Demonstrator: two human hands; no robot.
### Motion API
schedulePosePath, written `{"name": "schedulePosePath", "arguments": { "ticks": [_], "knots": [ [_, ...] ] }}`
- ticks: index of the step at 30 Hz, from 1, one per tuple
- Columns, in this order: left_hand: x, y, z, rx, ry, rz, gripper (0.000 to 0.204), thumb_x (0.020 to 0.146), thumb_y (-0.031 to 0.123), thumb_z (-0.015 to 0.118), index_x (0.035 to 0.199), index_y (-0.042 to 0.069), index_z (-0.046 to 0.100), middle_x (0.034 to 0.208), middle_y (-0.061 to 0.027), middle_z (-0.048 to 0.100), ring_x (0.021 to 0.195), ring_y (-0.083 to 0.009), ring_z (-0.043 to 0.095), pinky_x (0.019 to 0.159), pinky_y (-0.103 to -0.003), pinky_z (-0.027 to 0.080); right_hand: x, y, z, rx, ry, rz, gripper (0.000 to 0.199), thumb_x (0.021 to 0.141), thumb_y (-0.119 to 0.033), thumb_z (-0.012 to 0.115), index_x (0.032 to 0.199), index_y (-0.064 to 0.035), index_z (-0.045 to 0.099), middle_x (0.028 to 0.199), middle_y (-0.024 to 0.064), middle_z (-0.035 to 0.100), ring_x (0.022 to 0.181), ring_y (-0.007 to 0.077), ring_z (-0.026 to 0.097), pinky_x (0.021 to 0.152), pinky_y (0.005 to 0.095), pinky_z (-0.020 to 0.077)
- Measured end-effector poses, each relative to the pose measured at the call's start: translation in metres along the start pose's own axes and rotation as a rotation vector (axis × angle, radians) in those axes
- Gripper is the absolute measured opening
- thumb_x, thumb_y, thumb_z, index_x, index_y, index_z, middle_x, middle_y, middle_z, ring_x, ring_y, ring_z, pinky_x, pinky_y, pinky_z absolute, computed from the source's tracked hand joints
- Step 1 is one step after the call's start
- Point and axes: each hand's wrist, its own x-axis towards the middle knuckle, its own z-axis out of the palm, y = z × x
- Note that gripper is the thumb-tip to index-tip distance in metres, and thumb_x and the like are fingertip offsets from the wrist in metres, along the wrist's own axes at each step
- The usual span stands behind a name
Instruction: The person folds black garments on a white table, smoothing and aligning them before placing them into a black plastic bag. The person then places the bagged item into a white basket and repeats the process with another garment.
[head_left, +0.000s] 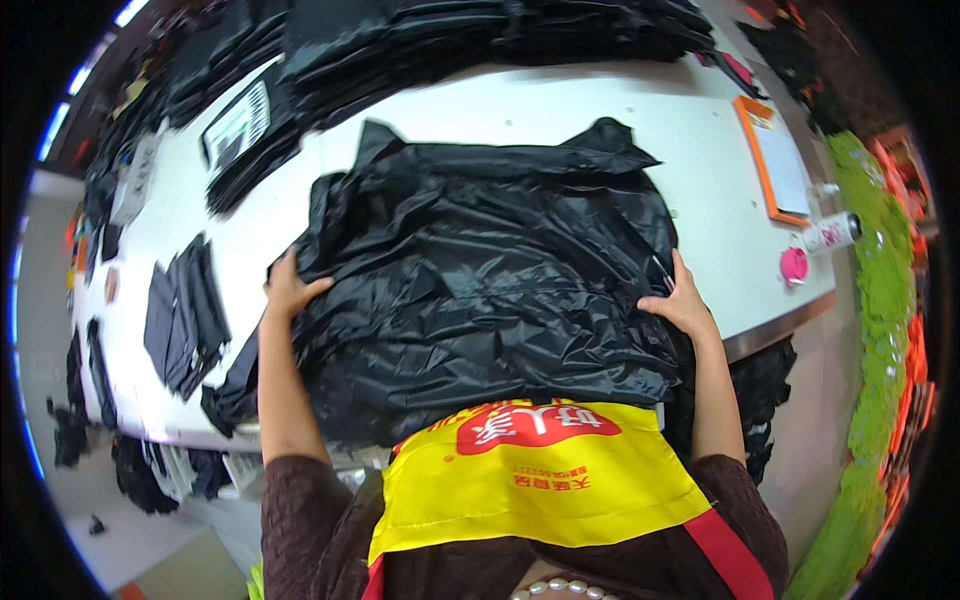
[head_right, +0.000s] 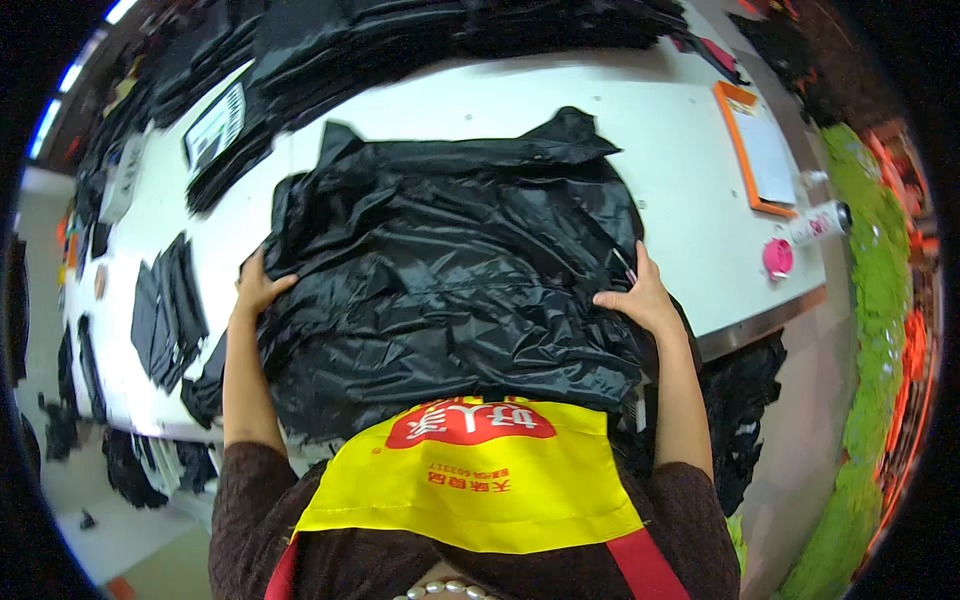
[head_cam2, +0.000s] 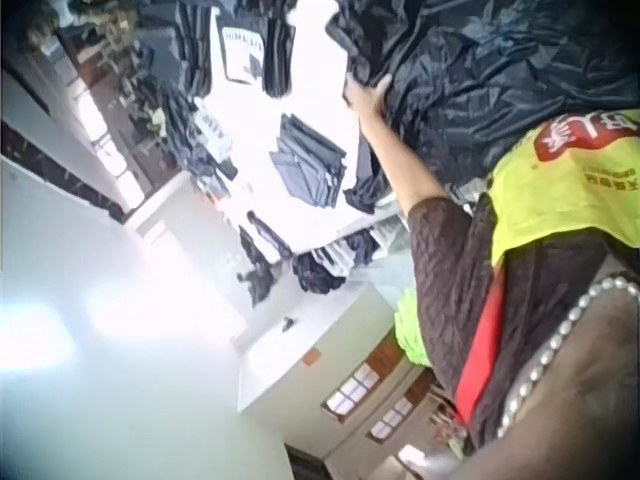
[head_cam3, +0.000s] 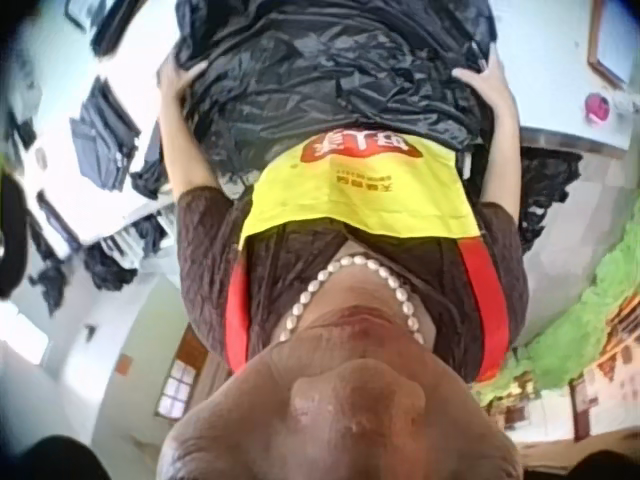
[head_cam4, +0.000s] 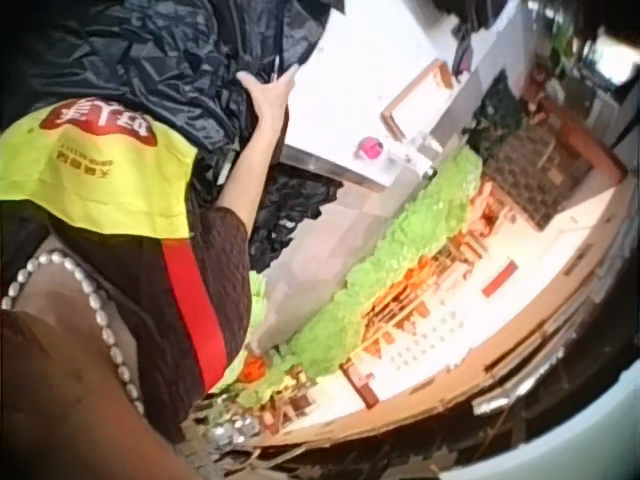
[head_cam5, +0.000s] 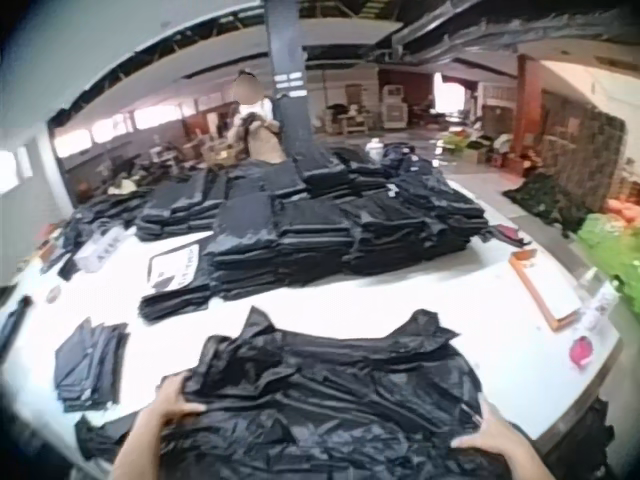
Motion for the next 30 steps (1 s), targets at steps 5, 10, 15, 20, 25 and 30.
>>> {"name": "schedulePosePath", "arguments": {
  "ticks": [5,10,15,20,25,30],
  "knots": [
    [-0.028,0.041,-0.017,0.016,-0.068,0.011,0.067,0.066,0.050,0.072,0.108,0.000,0.058,0.093,-0.0230,0.064,0.088,-0.0390,0.061,0.078,-0.043,0.049,-0.012,-0.022,0.040,-0.276,0.232,-0.064,0.072,0.064,-0.031,0.076,0.121,0.0017,0.047,0.104,0.0257,0.060,0.095,0.0400,0.058,0.082,0.0403,0.0478],
    [-0.085,0.015,0.026,-0.182,0.058,-0.051,0.045,0.073,0.028,0.070,0.103,-0.003,0.056,0.094,-0.0270,0.062,0.091,-0.0431,0.058,0.077,-0.047,0.047,-0.018,-0.008,0.038,0.064,0.276,-0.087,0.035,0.071,-0.019,0.067,0.097,0.0037,0.061,0.080,0.0174,0.066,0.070,0.0284,0.062,0.067,0.0361,0.0490],
    [-0.176,0.020,-0.012,-0.808,0.248,-0.041,0.043,0.076,0.005,0.059,0.116,-0.006,0.052,0.106,-0.0187,0.063,0.099,-0.0263,0.059,0.090,-0.032,0.042,-0.083,-0.044,-0.016,0.734,0.245,-0.061,0.035,0.075,-0.010,0.065,0.104,0.0089,0.059,0.099,0.0101,0.063,0.085,0.0183,0.060,0.080,0.0299,0.0467],
    [-0.265,-0.006,-0.092,-1.012,0.458,-0.179,0.042,0.078,0.002,0.058,0.120,-0.003,0.054,0.108,-0.0126,0.061,0.101,-0.0227,0.056,0.093,-0.031,0.041,-0.162,-0.116,-0.095,1.050,0.430,-0.271,0.050,0.067,-0.001,0.057,0.117,0.0017,0.054,0.115,0.0132,0.058,0.104,0.0279,0.058,0.095,0.0392,0.0452],
    [-0.280,-0.089,-0.185,-0.764,0.623,-0.374,0.035,0.086,0.017,0.059,0.116,-0.002,0.058,0.109,-0.0146,0.061,0.100,-0.0206,0.057,0.091,-0.031,0.042,-0.159,-0.171,-0.190,0.599,0.501,-0.467,0.047,0.073,-0.015,0.056,0.118,-0.0021,0.055,0.115,0.0144,0.059,0.104,0.0279,0.058,0.093,0.0384,0.0445],
    [-0.138,-0.054,-0.289,-0.701,0.768,-0.092,0.046,0.087,0.024,0.059,0.122,-0.004,0.049,0.113,-0.0167,0.056,0.104,-0.0210,0.054,0.089,-0.033,0.042,-0.013,-0.239,-0.274,-0.095,0.613,-0.538,0.047,0.079,-0.028,0.056,0.120,-0.0059,0.056,0.114,0.0156,0.060,0.104,0.0280,0.059,0.092,0.0375,0.0438]
  ]
}}
